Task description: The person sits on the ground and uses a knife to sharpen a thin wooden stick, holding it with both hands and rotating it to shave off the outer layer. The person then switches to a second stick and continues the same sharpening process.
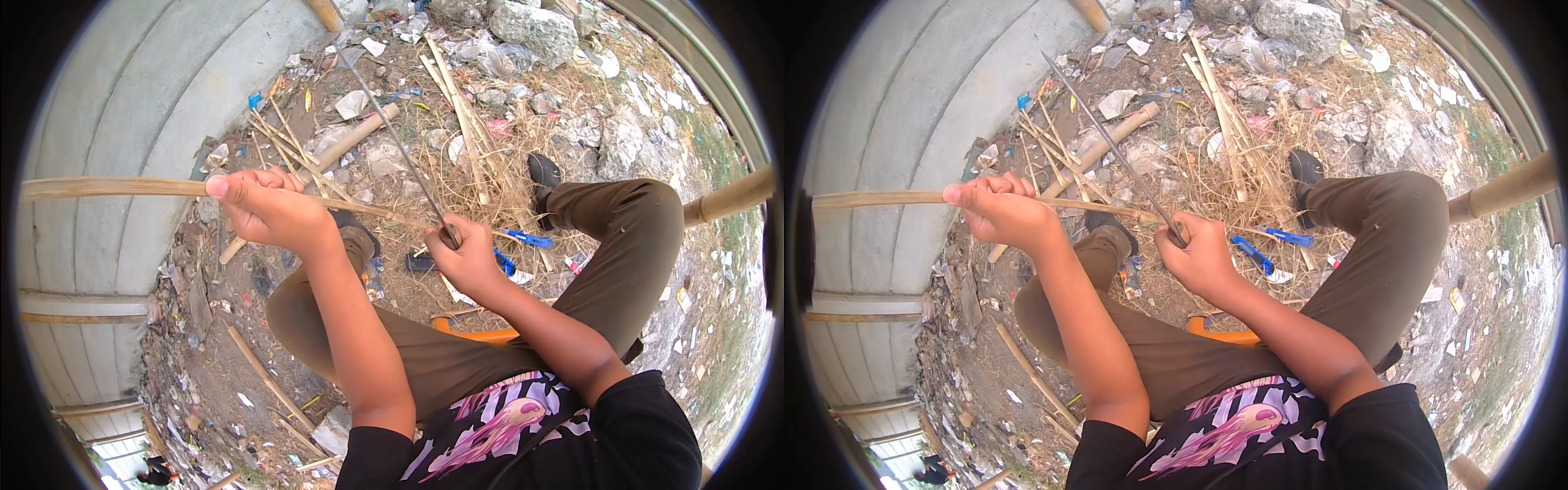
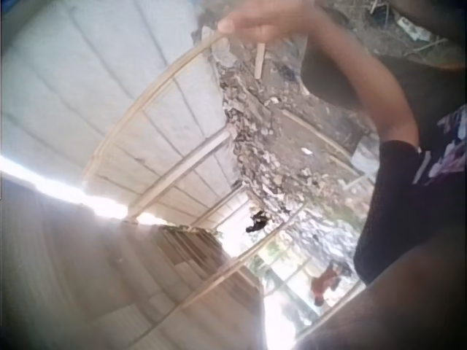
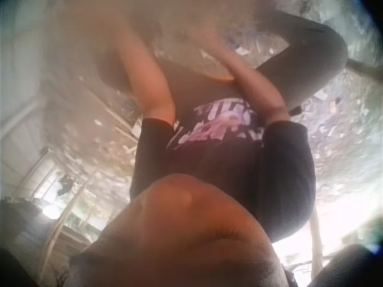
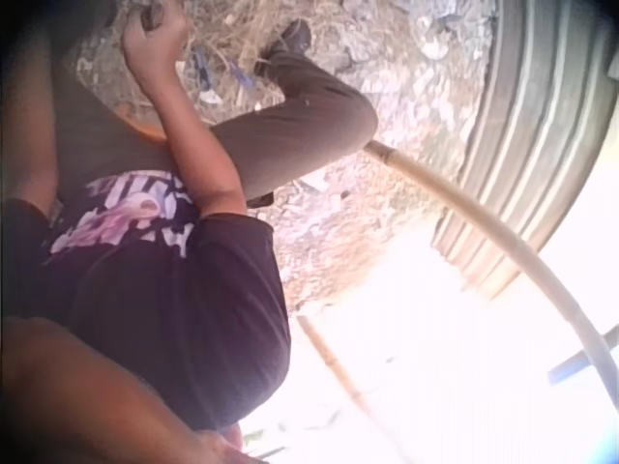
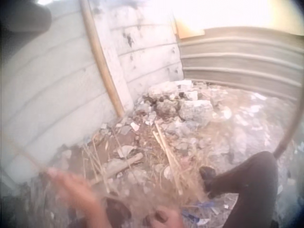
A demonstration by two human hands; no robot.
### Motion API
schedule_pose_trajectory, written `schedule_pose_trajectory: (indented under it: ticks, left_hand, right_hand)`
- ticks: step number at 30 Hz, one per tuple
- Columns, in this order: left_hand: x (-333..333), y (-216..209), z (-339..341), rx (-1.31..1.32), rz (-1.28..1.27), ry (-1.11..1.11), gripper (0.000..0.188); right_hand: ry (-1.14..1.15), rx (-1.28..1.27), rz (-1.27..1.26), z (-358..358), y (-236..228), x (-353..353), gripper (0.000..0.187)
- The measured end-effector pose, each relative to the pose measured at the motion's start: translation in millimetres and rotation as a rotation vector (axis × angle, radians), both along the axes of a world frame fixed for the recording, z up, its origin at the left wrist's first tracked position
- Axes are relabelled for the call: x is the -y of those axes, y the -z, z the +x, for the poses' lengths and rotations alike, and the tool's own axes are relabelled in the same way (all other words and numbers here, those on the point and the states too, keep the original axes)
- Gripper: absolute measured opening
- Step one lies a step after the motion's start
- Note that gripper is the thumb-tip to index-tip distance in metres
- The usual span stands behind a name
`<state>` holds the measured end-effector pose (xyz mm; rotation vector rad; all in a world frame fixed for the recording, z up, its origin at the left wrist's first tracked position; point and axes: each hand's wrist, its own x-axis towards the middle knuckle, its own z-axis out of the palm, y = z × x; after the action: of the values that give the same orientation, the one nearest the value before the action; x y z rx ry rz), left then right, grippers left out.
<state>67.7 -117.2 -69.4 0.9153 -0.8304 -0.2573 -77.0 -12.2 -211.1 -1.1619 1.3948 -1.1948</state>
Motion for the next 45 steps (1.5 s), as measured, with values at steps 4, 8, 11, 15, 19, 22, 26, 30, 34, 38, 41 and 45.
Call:
schedule_pose_trajectory:
  ticks: [4, 8, 11, 15, 19, 22, 26, 30, 34, 38, 41, 45]
  left_hand:
    - [-2, -3, -22, 0.056, -0.049, 0.008, 0.061]
    - [-7, 2, -11, 0.034, -0.05, -0.005, 0.062]
    - [-1, 5, -7, 0.032, -0.055, -0.019, 0.061]
    - [1, 2, -16, 0.023, -0.026, -0.011, 0.059]
    - [2, -1, -23, 0.033, -0.063, -0.024, 0.058]
    - [-1, -3, -26, 0.017, -0.02, -0.028, 0.059]
    - [2, 1, -9, 0.03, -0.04, -0.057, 0.058]
    - [2, 4, -16, 0.035, -0.057, -0.027, 0.056]
    - [1, 0, -25, 0.063, -0.085, 0.024, 0.056]
    - [3, 7, -18, 0.114, -0.091, -0.065, 0.056]
    - [3, 8, -12, 0.107, -0.081, -0.054, 0.057]
    - [3, 8, -8, 0.056, -0.068, -0.024, 0.057]
  right_hand:
    - [-0.071, -0.102, 0.49, 7, 82, -22, 0.023]
    - [-0.251, -0.371, 0.655, 6, 65, -11, 0.022]
    - [-0.165, -0.154, 0.179, 6, 9, -9, 0.021]
    - [-0.018, -0.088, -0.226, 4, -2, -5, 0.024]
    - [-0.159, -0.292, 0.399, 6, 121, -20, 0.03]
    - [-0.14, -0.379, 0.621, 7, 131, -16, 0.037]
    - [-0.25, -0.207, 0.256, 7, 12, -4, 0.029]
    - [-0.038, -0.132, -0.26, 2, -45, 11, 0.03]
    - [-0.098, -0.115, 0.185, 11, 78, -1, 0.026]
    - [-0.276, -0.533, 0.532, 0, 144, -1, 0.027]
    - [-0.184, 0.148, 0.959, 4, 77, 14, 0.029]
    - [-0.153, -0.069, 0.09, 1, -14, 21, 0.031]
